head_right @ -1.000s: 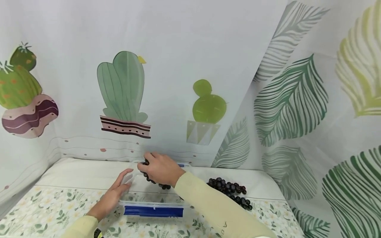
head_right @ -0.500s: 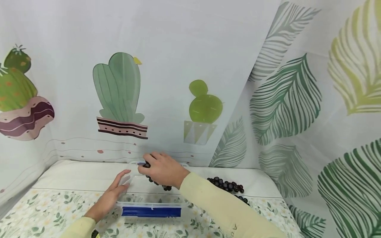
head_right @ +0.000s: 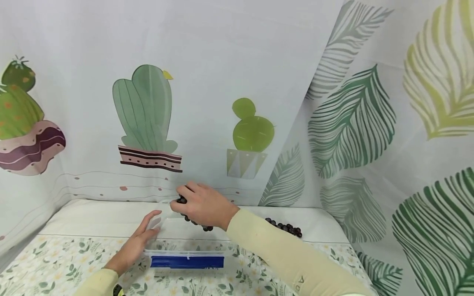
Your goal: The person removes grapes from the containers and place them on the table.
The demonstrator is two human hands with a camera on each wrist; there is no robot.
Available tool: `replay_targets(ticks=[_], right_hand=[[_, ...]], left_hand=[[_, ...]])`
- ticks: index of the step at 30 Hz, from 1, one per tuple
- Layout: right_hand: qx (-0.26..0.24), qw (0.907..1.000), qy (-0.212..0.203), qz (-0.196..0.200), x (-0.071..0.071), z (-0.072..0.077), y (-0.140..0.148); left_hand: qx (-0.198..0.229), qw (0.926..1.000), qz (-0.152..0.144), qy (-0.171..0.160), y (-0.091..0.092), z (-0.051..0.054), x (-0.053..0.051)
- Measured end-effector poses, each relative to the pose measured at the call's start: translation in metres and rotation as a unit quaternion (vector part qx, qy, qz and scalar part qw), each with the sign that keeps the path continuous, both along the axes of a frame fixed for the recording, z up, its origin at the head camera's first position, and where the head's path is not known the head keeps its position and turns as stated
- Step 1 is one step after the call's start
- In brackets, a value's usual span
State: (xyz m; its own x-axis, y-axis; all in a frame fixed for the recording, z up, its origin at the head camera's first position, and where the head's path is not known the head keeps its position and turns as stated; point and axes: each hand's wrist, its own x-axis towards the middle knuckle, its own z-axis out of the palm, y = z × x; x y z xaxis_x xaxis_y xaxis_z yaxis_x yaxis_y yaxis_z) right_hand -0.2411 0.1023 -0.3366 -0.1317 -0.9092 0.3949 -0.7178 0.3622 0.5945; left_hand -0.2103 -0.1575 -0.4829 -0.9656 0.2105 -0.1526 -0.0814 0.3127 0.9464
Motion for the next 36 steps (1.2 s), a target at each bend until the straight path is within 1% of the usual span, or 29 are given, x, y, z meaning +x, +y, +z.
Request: replay_targets(ticks=[6,13,18,23,27,31,36], right_hand=[[0.005,1.0000,0.007,0.001,0.005,0.009,0.005],[0.009,0.9994,0.031,0.009,0.010,0.019,0.013],[0.011,0.9995,0.026,0.015,0.015,0.030,0.024],[0.013,0.9997,0.000,0.018,0.022,0.041,0.045],[0.025,0.9996,-0.004,0.010,0.027,0.049,0.065],[0.036,0.9993,0.000,-0.005,0.032,0.054,0.088],[0.040,0.9987,-0.022,-0.021,0.038,0.057,0.118]], left_hand=[[-0.001,1.0000,0.003,-0.002,0.000,0.000,-0.001],[-0.002,1.0000,0.003,-0.005,-0.001,0.000,-0.001],[-0.009,1.0000,0.002,-0.001,-0.001,0.001,0.002],[-0.016,0.9999,0.001,-0.002,0.000,0.002,0.003],[-0.017,0.9999,0.000,0.001,0.001,0.001,0.003],[-0.016,0.9999,0.000,0.001,0.001,-0.001,0.002],[-0.010,0.9999,-0.001,0.004,0.000,-0.001,0.000]])
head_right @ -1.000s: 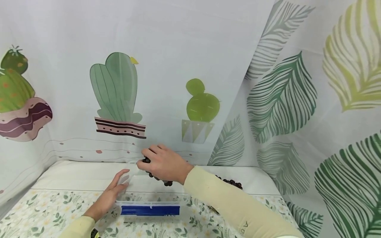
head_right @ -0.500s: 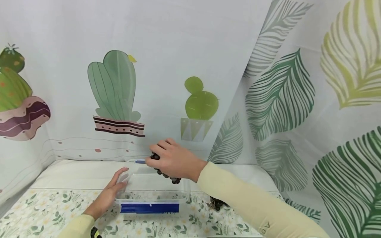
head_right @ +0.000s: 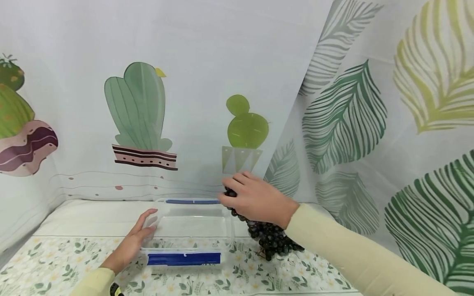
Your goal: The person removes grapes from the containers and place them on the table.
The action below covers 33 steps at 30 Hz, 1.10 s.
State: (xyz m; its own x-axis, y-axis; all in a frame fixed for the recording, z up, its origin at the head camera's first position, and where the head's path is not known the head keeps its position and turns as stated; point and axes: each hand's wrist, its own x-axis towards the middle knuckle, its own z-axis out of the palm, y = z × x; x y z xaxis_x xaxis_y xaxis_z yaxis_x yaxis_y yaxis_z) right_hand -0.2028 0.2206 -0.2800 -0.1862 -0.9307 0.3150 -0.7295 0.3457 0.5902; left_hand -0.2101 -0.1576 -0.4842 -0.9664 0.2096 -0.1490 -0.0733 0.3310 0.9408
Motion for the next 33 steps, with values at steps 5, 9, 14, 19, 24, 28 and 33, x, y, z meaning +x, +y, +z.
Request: replay_targets(ticks=[5,9,14,19,24,28,33], right_hand=[[0.008,0.9995,-0.027,-0.012,0.005,-0.009,0.033],[0.021,0.9984,-0.048,-0.022,0.011,-0.021,0.061],[0.028,0.9970,-0.066,-0.028,0.022,-0.035,0.096],[0.043,0.9933,-0.100,-0.039,0.034,-0.057,0.128],[0.063,0.9874,-0.139,-0.040,0.043,-0.082,0.146],[0.070,0.9839,-0.162,-0.030,0.049,-0.102,0.148],[0.069,0.9761,-0.205,-0.019,0.057,-0.130,0.138]], left_hand=[[0.005,1.0000,-0.005,0.003,-0.003,0.000,0.001],[0.004,1.0000,-0.004,-0.005,-0.004,-0.001,0.001],[0.003,1.0000,-0.006,-0.006,-0.004,0.000,0.001],[0.000,1.0000,-0.004,-0.002,-0.004,0.001,0.001],[0.002,1.0000,-0.008,0.001,-0.004,0.003,0.002],[0.001,1.0000,-0.006,0.000,-0.005,0.004,0.002],[0.000,1.0000,-0.007,-0.002,-0.003,0.002,0.002]])
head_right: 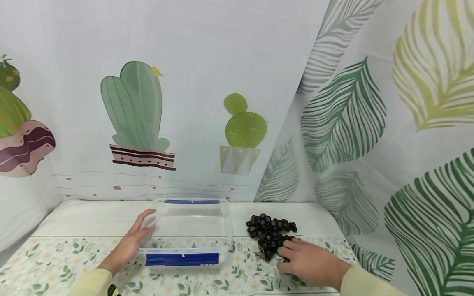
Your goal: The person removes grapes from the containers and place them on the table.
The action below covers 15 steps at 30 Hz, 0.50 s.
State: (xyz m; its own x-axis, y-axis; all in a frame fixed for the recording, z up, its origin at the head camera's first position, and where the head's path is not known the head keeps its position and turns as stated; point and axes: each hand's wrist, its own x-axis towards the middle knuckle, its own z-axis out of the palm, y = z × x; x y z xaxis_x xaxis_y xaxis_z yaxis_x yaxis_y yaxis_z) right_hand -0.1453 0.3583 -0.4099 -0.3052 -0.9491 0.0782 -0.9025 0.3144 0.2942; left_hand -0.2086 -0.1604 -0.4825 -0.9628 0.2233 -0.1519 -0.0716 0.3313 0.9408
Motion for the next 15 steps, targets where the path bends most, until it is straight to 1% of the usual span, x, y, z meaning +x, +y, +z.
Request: replay_targets(ticks=[3,4,7,9,12,14,15], right_hand=[[-0.010,0.9994,-0.032,0.003,0.003,-0.015,-0.011],[-0.015,0.9992,-0.036,0.004,0.004,-0.019,-0.015],[-0.017,0.9988,-0.046,0.003,0.006,-0.025,-0.021],[-0.015,0.9984,-0.055,-0.002,0.007,-0.025,-0.024],[-0.017,0.9966,-0.080,-0.016,0.007,-0.017,-0.028],[-0.032,0.9952,-0.089,-0.028,0.006,-0.010,-0.035],[-0.040,0.9950,-0.085,-0.036,0.004,-0.006,-0.040]], left_hand=[[0.003,1.0000,0.003,0.000,0.001,-0.001,0.001],[0.005,1.0000,0.004,0.000,0.002,-0.001,0.002],[0.005,1.0000,0.001,0.000,0.005,-0.003,0.002],[0.001,1.0000,-0.002,-0.002,0.007,-0.004,0.002],[-0.019,0.9998,-0.003,-0.008,0.008,-0.002,0.003],[-0.048,0.9988,-0.007,-0.010,0.007,0.003,0.003],[-0.068,0.9976,-0.010,-0.005,0.006,0.006,0.003]])
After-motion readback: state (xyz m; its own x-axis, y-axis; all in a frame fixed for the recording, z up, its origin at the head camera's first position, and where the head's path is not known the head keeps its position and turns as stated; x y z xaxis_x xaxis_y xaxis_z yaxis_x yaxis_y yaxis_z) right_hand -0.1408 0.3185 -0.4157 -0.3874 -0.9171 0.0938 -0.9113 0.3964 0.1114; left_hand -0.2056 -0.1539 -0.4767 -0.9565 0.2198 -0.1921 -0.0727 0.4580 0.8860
